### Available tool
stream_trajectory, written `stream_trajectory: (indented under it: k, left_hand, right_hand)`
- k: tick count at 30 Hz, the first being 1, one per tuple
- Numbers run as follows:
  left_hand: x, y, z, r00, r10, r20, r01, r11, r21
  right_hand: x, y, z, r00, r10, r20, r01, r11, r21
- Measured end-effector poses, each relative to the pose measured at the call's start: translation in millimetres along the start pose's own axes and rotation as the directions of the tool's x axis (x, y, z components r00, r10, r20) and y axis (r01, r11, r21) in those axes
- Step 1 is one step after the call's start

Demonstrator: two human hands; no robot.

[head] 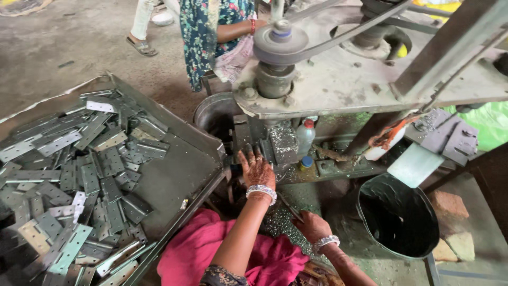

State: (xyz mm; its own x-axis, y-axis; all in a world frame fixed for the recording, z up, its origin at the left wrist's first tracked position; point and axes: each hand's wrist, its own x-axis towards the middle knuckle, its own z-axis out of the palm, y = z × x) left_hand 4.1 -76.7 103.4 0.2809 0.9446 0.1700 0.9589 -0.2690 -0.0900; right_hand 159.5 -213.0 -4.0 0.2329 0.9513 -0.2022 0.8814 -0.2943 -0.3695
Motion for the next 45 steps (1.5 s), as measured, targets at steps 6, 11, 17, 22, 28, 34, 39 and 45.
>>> stream_trajectory:
  k: [6,11,17,22,28,34,39,45]
  left_hand:
    - [-3,-2,11,0.998,0.058,-0.029,-0.059,0.998,-0.008]
    - [-4,3,15,0.995,0.086,-0.052,-0.082,0.993,0.082]
    - [-12,-5,9,0.994,0.097,-0.045,-0.09,0.988,0.124]
    - [-15,-2,9,0.991,0.134,-0.026,-0.13,0.983,0.134]
    - [-13,-2,15,0.994,0.062,-0.093,-0.066,0.997,-0.039]
    - [-2,1,9,0.999,0.043,-0.031,-0.042,0.998,0.051]
    - [-8,3,7,0.998,0.041,0.054,-0.045,0.996,0.079]
    - [2,-7,-3,0.991,0.049,0.121,-0.047,0.999,-0.019]
  right_hand:
    - [-7,-8,-14,0.999,-0.013,0.038,0.013,1.0,-0.004]
    - [-5,-5,-30,0.993,0.028,0.112,-0.031,0.999,0.032]
    - [-27,-8,-22,0.989,0.104,0.109,-0.118,0.985,0.126]
    - [-10,-8,-23,0.994,0.075,0.075,-0.073,0.997,-0.031]
    - [-25,-6,-10,0.998,0.025,0.05,-0.028,0.998,0.057]
    - [5,3,-6,0.998,-0.056,0.037,0.059,0.996,-0.066]
    - [1,17,21,0.972,0.059,0.227,-0.088,0.989,0.117]
    - [8,16,14,0.993,0.024,0.116,-0.036,0.994,0.105]
